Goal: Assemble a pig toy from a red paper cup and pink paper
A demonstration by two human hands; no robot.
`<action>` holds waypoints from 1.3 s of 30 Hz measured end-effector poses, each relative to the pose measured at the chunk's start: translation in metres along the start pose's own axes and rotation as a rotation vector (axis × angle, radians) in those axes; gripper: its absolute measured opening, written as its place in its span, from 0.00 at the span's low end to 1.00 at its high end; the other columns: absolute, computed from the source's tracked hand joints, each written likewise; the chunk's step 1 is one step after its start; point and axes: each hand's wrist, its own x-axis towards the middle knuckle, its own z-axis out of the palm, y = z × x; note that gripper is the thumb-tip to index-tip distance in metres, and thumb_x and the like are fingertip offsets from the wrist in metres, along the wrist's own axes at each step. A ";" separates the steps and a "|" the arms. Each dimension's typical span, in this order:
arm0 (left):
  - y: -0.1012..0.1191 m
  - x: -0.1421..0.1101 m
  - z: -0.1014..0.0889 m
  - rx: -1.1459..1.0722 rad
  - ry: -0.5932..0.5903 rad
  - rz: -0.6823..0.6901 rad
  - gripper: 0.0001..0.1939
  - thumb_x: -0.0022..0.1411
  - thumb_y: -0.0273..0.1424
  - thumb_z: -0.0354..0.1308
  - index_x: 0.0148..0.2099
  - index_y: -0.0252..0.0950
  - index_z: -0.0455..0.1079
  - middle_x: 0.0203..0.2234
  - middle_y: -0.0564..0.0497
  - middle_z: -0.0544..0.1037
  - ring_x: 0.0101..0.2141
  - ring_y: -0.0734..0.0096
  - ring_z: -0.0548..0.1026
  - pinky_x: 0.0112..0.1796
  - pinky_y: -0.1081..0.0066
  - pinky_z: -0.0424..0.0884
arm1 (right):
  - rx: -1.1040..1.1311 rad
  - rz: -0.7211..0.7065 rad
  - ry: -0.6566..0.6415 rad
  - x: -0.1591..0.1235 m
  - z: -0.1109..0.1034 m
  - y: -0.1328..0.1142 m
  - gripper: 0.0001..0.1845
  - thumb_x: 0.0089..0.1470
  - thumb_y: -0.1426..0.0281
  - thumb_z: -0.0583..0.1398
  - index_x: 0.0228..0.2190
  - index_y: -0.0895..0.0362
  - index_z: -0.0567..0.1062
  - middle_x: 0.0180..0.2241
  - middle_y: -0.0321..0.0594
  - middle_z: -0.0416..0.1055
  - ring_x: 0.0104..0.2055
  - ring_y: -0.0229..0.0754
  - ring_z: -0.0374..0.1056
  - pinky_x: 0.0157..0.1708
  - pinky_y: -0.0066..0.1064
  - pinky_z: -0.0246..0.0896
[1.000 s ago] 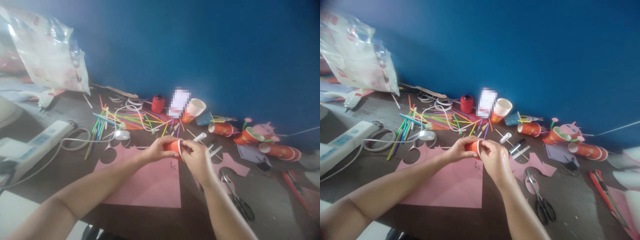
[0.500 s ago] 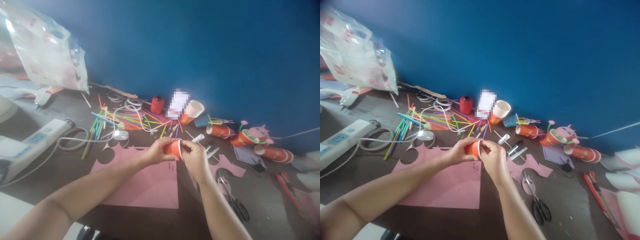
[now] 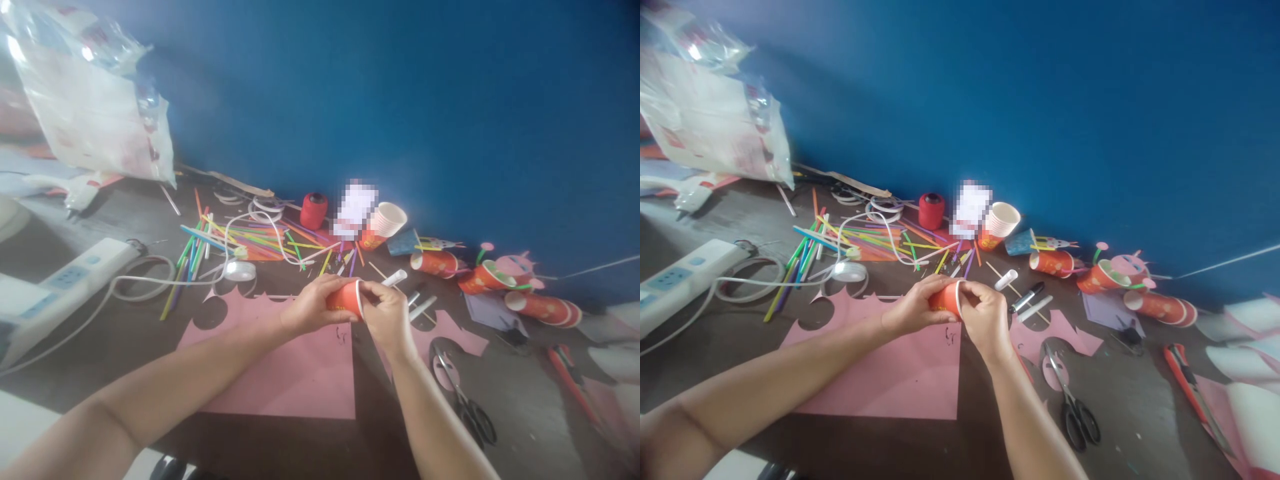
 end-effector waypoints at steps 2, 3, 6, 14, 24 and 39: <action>0.000 0.000 0.000 0.020 -0.005 0.009 0.34 0.48 0.48 0.63 0.54 0.36 0.65 0.43 0.43 0.74 0.43 0.59 0.71 0.46 0.61 0.67 | 0.024 0.007 0.002 0.000 0.000 0.001 0.08 0.48 0.72 0.59 0.31 0.56 0.79 0.31 0.37 0.78 0.33 0.42 0.73 0.35 0.28 0.65; 0.000 0.000 0.000 0.024 -0.009 0.011 0.34 0.49 0.48 0.62 0.54 0.36 0.65 0.43 0.43 0.74 0.43 0.59 0.71 0.46 0.61 0.67 | 0.034 0.008 0.000 0.000 0.001 0.001 0.08 0.48 0.72 0.59 0.30 0.57 0.79 0.30 0.37 0.78 0.33 0.42 0.73 0.35 0.28 0.65; 0.000 -0.001 0.000 0.032 -0.013 0.007 0.33 0.49 0.47 0.62 0.54 0.36 0.65 0.43 0.43 0.74 0.43 0.59 0.71 0.46 0.61 0.67 | 0.049 0.000 -0.009 0.001 0.001 0.002 0.09 0.48 0.73 0.58 0.30 0.57 0.79 0.30 0.37 0.78 0.33 0.42 0.74 0.35 0.29 0.66; 0.002 -0.001 0.000 0.067 -0.014 0.020 0.34 0.50 0.48 0.61 0.56 0.36 0.63 0.43 0.42 0.73 0.44 0.58 0.71 0.46 0.60 0.67 | 0.054 -0.005 -0.003 0.002 0.001 0.002 0.09 0.48 0.73 0.58 0.30 0.57 0.79 0.30 0.36 0.78 0.33 0.42 0.73 0.35 0.29 0.65; 0.002 0.000 -0.001 0.157 -0.030 0.032 0.35 0.52 0.51 0.57 0.55 0.33 0.63 0.41 0.41 0.74 0.42 0.57 0.72 0.44 0.60 0.69 | 0.163 0.053 -0.040 0.004 0.002 0.006 0.08 0.49 0.70 0.60 0.30 0.57 0.79 0.29 0.36 0.78 0.33 0.42 0.73 0.34 0.29 0.64; -0.011 -0.002 0.003 0.230 0.012 -0.055 0.42 0.42 0.50 0.65 0.58 0.39 0.61 0.47 0.42 0.73 0.46 0.56 0.72 0.48 0.57 0.68 | 0.225 0.156 -0.273 0.012 -0.012 0.011 0.10 0.48 0.70 0.58 0.32 0.59 0.78 0.25 0.34 0.74 0.28 0.37 0.68 0.30 0.27 0.61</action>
